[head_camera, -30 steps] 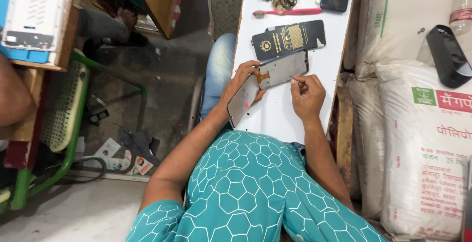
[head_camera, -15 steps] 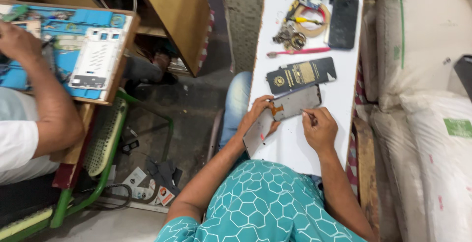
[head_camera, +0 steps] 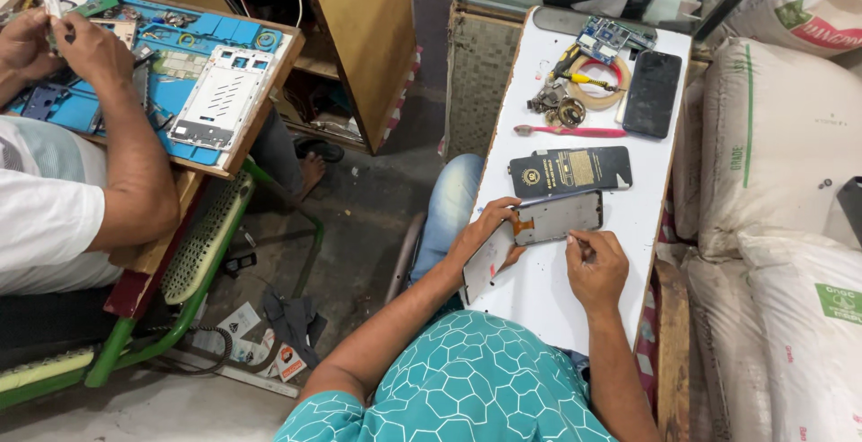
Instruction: The person sits at a workbench holding a smartphone display assembly and presses and aligns the screen panel onto the phone frame, working around the flex cable and checking the fit by hand. They repeatedly press along the edges of the assembly while holding the frame steady on the bench.
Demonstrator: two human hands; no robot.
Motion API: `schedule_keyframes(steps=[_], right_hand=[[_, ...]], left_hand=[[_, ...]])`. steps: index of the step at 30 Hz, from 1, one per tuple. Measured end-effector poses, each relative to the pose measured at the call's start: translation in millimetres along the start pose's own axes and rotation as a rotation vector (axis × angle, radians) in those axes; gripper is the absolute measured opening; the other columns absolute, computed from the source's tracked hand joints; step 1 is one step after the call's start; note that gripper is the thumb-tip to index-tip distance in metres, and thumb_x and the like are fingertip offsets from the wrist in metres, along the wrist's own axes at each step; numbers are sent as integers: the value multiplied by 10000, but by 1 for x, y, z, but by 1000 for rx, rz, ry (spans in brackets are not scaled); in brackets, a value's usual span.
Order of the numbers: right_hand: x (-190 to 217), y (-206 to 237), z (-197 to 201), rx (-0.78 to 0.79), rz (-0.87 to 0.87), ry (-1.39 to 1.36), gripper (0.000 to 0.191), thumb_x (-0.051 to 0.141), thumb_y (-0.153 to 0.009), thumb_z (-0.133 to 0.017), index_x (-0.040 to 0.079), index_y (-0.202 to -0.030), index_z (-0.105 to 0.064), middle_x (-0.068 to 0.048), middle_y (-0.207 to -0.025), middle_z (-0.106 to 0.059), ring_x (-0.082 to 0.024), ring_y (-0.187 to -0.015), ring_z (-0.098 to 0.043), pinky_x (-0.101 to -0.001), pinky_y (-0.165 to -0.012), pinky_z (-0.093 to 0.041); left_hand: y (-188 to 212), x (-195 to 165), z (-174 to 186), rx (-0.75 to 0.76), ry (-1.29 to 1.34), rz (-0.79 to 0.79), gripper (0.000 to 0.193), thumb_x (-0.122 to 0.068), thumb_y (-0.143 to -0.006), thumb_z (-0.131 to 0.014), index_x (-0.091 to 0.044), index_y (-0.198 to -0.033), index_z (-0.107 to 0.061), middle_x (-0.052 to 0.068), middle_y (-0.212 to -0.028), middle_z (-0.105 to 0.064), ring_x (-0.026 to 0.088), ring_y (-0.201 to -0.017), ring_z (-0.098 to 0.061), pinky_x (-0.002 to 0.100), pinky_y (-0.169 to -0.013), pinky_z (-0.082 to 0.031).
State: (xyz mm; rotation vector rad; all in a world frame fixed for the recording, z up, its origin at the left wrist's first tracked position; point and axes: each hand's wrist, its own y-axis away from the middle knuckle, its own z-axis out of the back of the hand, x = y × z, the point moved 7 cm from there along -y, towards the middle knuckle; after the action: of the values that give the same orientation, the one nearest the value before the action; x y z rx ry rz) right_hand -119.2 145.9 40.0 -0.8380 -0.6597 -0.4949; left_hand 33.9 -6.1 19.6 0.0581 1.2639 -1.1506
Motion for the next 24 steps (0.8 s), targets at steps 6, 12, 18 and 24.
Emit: schedule_keyframes(steps=[6,12,18,24], right_hand=[[-10,6,-7,19,-39,-10,102,22,-897,-753,4,-997,-757,-73,-853,-658,-124,-654,-590,-276,-595,-474],[-21,13,-3,-26,6,-19,111,-2,-964,-716,-10,-1063,-766,-98,-956,-669,-126,-745,-638,-259,-621,-525],[-27,16,-3,1,-49,-62,130,-2,-944,-714,-1,-1064,-761,-110,-1011,-677,-139,-739,-648,-273,-625,-508],[-8,20,2,126,23,212,195,5,-926,-724,24,-1112,-778,-96,-999,-698,-156,-742,-670,-289,-671,-545]], left_hand=[[2,1,2,74,-26,30,556,-185,-839,-820,-151,-1242,-439,67,-1509,-512,282,-1083,-706,345,-776,-623],[8,-5,8,21,44,-11,582,-151,-837,-810,-151,-1280,-432,49,-1512,-501,285,-1158,-684,355,-861,-618],[9,2,4,44,32,50,552,-156,-852,-802,-155,-1270,-441,46,-1510,-517,272,-1144,-696,354,-849,-620],[8,2,3,53,38,29,545,-176,-859,-800,-152,-1261,-434,52,-1519,-499,287,-1168,-684,359,-875,-623]])
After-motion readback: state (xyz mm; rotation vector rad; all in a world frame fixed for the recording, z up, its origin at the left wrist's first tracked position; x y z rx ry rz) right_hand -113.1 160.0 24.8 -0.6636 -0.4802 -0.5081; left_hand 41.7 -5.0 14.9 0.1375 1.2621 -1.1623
